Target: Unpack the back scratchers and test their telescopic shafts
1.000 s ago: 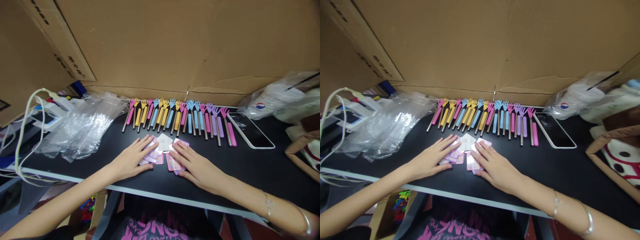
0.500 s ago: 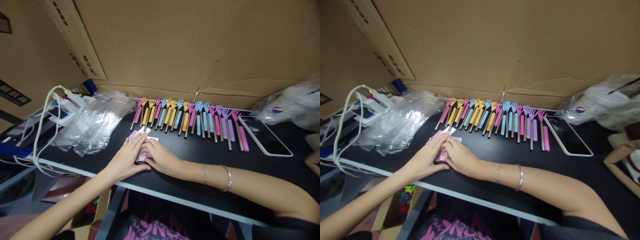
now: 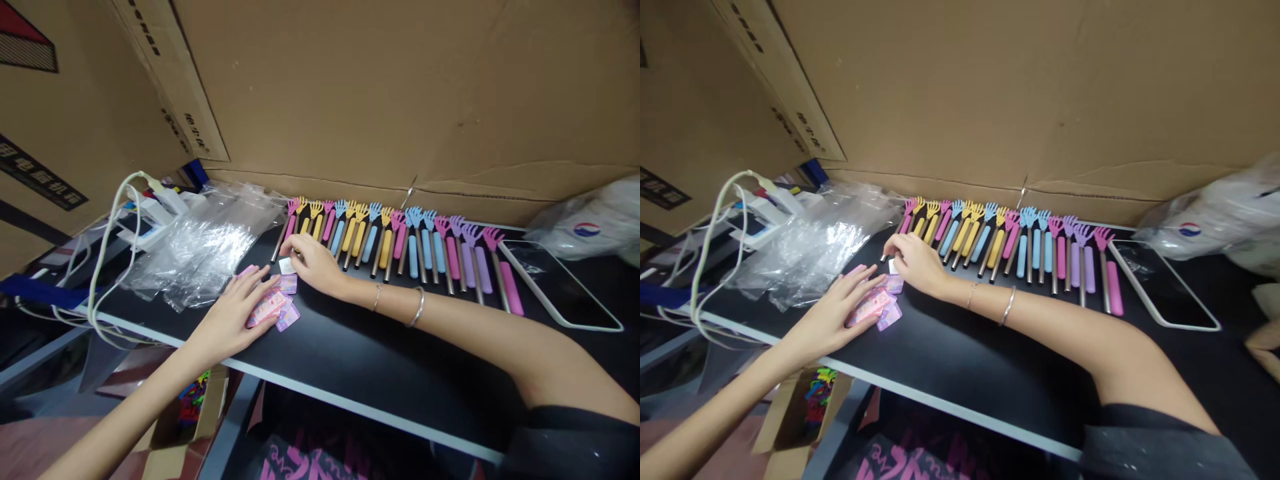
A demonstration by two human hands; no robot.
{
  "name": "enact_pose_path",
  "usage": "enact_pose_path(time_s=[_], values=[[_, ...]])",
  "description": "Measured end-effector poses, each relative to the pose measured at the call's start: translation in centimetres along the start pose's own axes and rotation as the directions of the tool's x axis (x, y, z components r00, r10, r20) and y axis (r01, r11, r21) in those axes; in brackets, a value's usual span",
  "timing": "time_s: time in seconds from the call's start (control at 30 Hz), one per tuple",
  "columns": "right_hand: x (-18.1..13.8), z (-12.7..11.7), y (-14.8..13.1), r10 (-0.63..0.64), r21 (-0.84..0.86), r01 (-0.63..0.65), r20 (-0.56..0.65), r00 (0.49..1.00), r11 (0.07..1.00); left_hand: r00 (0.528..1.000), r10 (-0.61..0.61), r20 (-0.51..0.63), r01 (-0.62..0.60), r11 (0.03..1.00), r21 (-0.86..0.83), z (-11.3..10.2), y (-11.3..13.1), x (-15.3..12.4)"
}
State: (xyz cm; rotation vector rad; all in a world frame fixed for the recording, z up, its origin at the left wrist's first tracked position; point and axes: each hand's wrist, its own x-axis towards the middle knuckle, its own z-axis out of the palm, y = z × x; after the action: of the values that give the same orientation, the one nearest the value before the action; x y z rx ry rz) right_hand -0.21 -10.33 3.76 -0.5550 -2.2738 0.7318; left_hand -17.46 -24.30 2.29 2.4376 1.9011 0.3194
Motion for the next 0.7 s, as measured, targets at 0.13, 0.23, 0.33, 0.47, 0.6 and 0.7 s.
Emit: enact_pose_path(time_s=[0.13, 0.23, 0.33, 0.47, 0.6, 0.7], values=[[0.0, -1.0, 1.2, -0.056, -0.173, 0.072, 0.095, 0.994, 0.982, 0.991, 0.119, 0.061, -0.119, 0.993, 0.004, 0.0, 0.4, 2.0], [0.3, -0.5, 1.8, -0.145, -0.276, 0.202, 0.212, 0.966, 0.94, 0.983, 0.152, 0.106, -0.152, 0.988, -0.004, 0.0, 0.4, 3.0], [1.1, 0.4, 2.3, -0.158, -0.363, 0.281, 0.334, 0.929, 0.888, 0.979, 0.161, 0.128, -0.161, 0.987, -0.011, -0.1, -0.2, 2.9], [1.7, 0.8, 2.7, -0.106, -0.458, 0.262, 0.338, 0.935, 0.849, 0.985, 0.122, 0.12, -0.12, 0.992, -0.026, -0.4, -1.7, 1.5], [0.9, 0.2, 2.9, -0.099, -0.495, 0.236, 0.286, 0.953, 0.836, 0.993, 0.07, 0.099, -0.068, 0.997, -0.028, -0.5, -3.4, 0.4], [0.5, 0.0, 3.1, -0.098, -0.487, 0.222, 0.267, 0.959, 0.845, 0.996, 0.027, 0.085, -0.025, 0.999, -0.031, -0.3, -4.2, 0.3]])
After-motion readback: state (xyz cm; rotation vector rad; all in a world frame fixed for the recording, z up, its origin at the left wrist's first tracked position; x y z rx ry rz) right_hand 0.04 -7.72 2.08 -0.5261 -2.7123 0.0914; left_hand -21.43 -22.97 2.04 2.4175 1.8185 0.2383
